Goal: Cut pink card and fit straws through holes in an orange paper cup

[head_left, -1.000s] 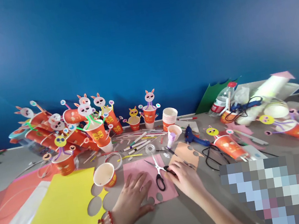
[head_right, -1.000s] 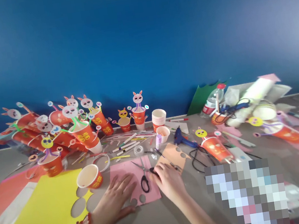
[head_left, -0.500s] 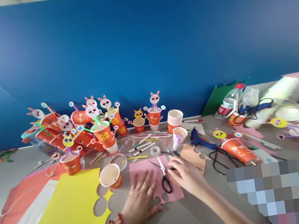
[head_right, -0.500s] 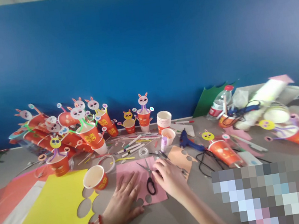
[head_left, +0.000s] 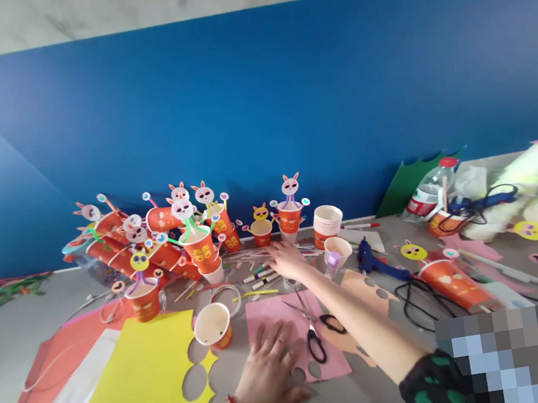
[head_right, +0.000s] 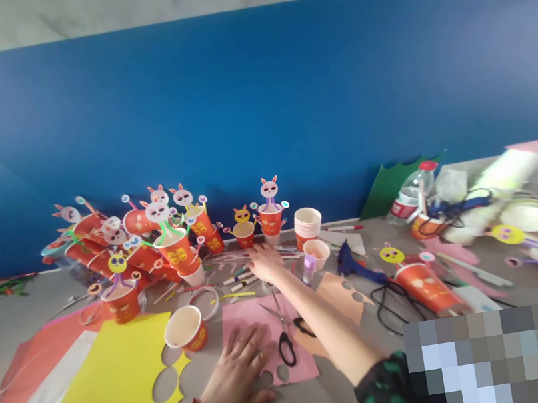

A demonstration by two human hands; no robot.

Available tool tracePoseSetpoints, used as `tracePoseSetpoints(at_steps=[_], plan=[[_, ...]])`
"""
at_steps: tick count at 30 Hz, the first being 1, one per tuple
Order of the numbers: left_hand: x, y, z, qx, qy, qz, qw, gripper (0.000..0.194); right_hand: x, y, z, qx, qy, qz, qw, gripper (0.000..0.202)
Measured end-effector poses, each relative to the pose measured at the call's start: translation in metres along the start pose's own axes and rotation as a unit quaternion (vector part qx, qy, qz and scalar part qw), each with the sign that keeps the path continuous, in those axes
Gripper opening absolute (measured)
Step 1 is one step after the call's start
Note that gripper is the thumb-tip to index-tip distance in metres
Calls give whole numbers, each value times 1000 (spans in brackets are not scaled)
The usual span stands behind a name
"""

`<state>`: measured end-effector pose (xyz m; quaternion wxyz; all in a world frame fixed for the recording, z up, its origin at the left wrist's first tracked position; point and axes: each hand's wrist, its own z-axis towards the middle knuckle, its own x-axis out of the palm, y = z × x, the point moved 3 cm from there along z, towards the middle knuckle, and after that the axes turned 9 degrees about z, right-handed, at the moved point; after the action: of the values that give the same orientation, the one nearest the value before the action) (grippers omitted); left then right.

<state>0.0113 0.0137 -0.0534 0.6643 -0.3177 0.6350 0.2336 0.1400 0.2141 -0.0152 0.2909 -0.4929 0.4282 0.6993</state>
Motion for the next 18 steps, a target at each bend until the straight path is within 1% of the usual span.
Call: tracePoseSetpoints(at_steps=[2, 5, 8, 10, 12, 14, 18], plan=[[0, 1, 0, 1, 2, -1, 1000, 74, 5, 0, -2, -7, 17, -2, 1000, 31], [-2, 2, 0, 6, 4, -12, 1000, 76, 8, 2, -18, -30, 34, 1, 999, 29], [-5, 2, 0, 6, 10, -29, 999, 74, 5, 3, -33, -49, 41, 9, 998, 27], [-5, 2, 0, 4, 14, -35, 999, 73, 0, 0, -33, -46, 42, 11, 998, 25], [-4, 2, 0, 5, 12, -37, 999, 73, -3, -4, -24, -35, 42, 8, 998, 25], [-2, 3, 0, 6, 3, -37, 999, 74, -4, -8, -10, -23, 46, 2, 999, 21], [2, 5, -3, 19, -27, -16, 999, 73, 4, -9, 22, 11, 68, -29, 997, 29]])
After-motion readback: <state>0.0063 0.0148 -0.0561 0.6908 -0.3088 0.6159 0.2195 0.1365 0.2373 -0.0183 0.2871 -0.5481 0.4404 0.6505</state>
